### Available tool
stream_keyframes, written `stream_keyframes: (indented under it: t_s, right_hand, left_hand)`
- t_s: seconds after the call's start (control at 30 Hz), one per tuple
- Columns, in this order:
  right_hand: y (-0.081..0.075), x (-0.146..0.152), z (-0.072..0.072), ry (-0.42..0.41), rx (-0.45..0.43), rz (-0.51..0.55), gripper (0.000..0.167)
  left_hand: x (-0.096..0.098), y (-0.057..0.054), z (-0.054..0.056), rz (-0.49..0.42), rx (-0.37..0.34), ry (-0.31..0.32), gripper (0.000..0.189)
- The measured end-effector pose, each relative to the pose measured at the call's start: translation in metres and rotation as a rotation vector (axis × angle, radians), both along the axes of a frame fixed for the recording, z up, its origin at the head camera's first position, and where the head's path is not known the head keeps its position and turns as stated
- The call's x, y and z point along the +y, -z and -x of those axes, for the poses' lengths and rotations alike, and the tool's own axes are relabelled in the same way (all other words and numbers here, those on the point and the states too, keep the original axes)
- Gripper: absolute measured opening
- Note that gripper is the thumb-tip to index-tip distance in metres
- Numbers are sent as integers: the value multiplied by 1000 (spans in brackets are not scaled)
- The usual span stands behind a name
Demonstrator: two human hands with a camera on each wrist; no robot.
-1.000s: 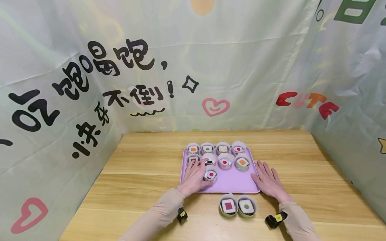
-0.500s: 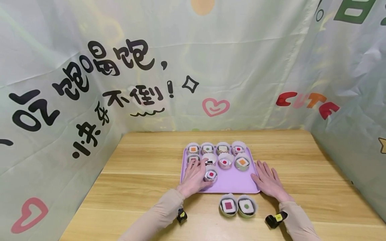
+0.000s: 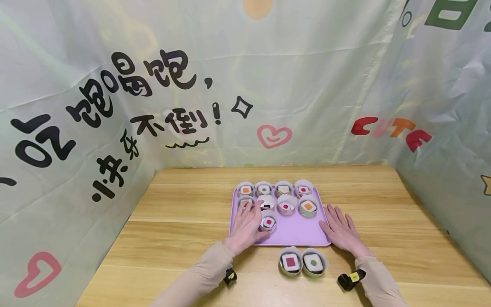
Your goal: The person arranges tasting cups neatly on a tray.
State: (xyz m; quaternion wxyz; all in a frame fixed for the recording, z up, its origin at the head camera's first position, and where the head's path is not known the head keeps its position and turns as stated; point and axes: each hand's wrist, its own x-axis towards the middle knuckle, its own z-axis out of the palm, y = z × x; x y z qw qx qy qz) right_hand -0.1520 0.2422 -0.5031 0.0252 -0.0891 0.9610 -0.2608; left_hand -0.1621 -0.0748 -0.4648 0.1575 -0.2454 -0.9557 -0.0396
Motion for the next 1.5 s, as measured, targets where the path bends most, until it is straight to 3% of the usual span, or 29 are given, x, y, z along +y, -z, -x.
stream_keyframes:
  t_s: [0.23,0.47,0.57,0.83,0.97,1.07,1.17,1.3,1.5]
  right_hand:
    - [0,0,0,0,-1,-2,69]
    - [1,1,1,0,-4,4,70]
    - [1,1,0,-1,-3,5,70]
    - [1,1,0,-1,4,2,70]
    - [1,0,0,-1,5,1,70]
    - [0,0,0,-2,4,5,70]
    - [0,0,0,-2,2,9,70]
    - [-1,0,0,-2,-2,6,70]
    - [-1,0,0,-3,-3,5,70]
  left_hand:
    - [-2,-7,-3,41,78,-33,114]
    - [-11,-15,-4,-122,73,-10,111]
    - [-17,-18,-3,-224,14,-17,102]
    - [-38,-20,6,-455,-186,-135,88]
    - [-49,-16,14,-592,-224,-153,66]
    - [-59,-10,20,-646,-237,-173,55]
    - [-69,-3,26,-658,-266,-207,55]
    - [-79,7,31,-604,-305,-236,59]
    - [-89,17,35,-432,-395,-247,62]
